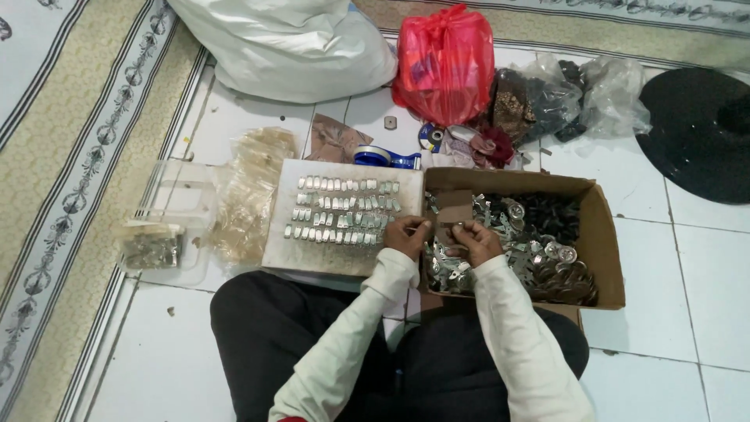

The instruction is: A person sits on the floor and manually packs small metal buckles into plastic bags and organizes them on a board.

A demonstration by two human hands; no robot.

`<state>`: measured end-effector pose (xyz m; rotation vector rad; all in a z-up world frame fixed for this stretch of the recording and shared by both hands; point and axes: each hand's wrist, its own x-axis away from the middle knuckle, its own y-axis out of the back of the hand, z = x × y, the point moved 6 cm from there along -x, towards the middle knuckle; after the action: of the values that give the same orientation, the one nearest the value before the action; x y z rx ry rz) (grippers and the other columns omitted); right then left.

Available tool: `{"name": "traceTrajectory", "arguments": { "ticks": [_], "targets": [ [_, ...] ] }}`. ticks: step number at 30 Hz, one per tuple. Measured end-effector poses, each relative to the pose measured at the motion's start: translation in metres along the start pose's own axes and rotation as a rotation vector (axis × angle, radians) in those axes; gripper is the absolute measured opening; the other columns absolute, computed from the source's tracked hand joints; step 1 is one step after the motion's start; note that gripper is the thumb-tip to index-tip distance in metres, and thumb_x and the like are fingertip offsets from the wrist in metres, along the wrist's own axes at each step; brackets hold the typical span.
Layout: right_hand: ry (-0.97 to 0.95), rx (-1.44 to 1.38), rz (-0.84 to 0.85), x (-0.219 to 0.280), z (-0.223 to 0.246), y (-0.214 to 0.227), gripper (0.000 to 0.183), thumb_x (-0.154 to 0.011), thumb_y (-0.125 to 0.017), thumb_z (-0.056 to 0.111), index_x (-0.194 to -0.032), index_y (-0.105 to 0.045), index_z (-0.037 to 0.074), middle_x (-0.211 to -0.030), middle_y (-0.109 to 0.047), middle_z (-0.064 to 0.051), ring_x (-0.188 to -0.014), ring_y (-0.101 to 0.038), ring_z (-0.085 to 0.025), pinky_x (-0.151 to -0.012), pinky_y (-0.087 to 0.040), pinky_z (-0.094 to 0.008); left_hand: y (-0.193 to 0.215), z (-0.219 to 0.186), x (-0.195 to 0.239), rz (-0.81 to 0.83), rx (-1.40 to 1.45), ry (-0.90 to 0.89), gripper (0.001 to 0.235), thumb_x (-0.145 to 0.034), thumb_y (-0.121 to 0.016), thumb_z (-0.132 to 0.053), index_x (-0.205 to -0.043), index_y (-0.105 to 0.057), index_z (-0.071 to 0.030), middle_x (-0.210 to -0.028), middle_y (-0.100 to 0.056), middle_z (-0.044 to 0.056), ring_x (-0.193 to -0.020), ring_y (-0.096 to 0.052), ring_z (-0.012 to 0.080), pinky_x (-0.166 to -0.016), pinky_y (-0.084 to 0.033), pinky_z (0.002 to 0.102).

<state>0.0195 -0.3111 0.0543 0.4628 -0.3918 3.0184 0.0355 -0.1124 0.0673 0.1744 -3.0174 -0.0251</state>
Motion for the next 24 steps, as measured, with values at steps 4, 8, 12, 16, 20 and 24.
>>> {"name": "traceTrajectory", "arguments": {
  "ticks": [4, 8, 12, 16, 20, 24],
  "targets": [
    [0.033, 0.035, 0.053, 0.009, 0.007, -0.045, 0.022, -0.094, -0.076, 0.012, -0.109, -0.068, -0.002, -0.092, -0.072, -0.019, -0.081, -0.074, -0.027, -0.066, -0.067, -0.047, 0.044, 0.0, -0.01, 0.047, -0.096, -0.018, 0.012, -0.087, -0.079, -0.018, -0.095, -0.082, -0.009, -0.083, -0.077, 0.014, -0.067, -0.075, 0.023, -0.062, -0.06, 0.034],
    [0.07, 0.118, 0.138, 0.031, 0.033, -0.099, 0.017, -0.09, -0.079, 0.009, -0.103, -0.072, -0.001, -0.08, -0.071, -0.016, -0.07, -0.072, -0.024, -0.057, -0.067, -0.041, 0.077, 0.004, -0.019, 0.161, -0.319, -0.009, 0.016, -0.082, -0.078, -0.021, -0.092, -0.082, -0.009, -0.079, -0.078, 0.013, -0.075, -0.076, 0.0304, -0.068, -0.059, 0.041],
    [0.222, 0.542, 0.276, 0.021, 0.049, -0.112, 0.012, -0.084, -0.079, 0.009, -0.086, -0.072, -0.001, -0.066, -0.069, -0.015, -0.06, -0.07, -0.025, -0.054, -0.061, -0.04, 0.109, -0.006, -0.028, 0.239, -0.723, -0.033, 0.018, -0.08, -0.075, -0.023, -0.092, -0.083, -0.012, -0.088, -0.08, 0.014, -0.095, -0.076, 0.0402, -0.083, -0.059, 0.051],
    [0.26, 0.845, 0.373, -0.01, 0.014, -0.111, 0.016, -0.08, -0.079, 0.017, -0.083, -0.074, 0.002, -0.072, -0.072, -0.018, -0.073, -0.071, -0.033, -0.07, -0.056, -0.049, 0.099, 0.027, -0.051, 0.425, -1.09, -0.019, 0.019, -0.082, -0.073, -0.019, -0.098, -0.084, -0.018, -0.092, -0.081, 0.01, -0.095, -0.077, 0.0354, -0.088, -0.062, 0.046],
    [0.15, 0.942, 0.426, -0.018, 0.013, -0.133, 0.018, -0.082, -0.077, 0.018, -0.09, -0.077, 0.002, -0.082, -0.077, -0.019, -0.084, -0.073, -0.033, -0.076, -0.059, -0.047, 0.08, 0.019, -0.049, 0.525, -1.119, 0.131, 0.02, -0.08, -0.079, -0.015, -0.099, -0.08, -0.01, -0.099, -0.079, 0.019, -0.098, -0.076, 0.0421, -0.083, -0.062, 0.052],
    [0.082, 1.077, 0.41, -0.007, 0.037, -0.146, 0.024, -0.082, -0.076, 0.019, -0.095, -0.078, -0.001, -0.089, -0.077, -0.023, -0.093, -0.075, -0.042, -0.08, -0.06, -0.051, 0.069, 0.036, -0.065, 0.506, -1.159, 0.094, 0.013, -0.078, -0.084, -0.012, -0.09, -0.082, -0.01, -0.093, -0.078, 0.022, -0.094, -0.077, 0.0436, -0.078, -0.062, 0.054]
  ]
}}
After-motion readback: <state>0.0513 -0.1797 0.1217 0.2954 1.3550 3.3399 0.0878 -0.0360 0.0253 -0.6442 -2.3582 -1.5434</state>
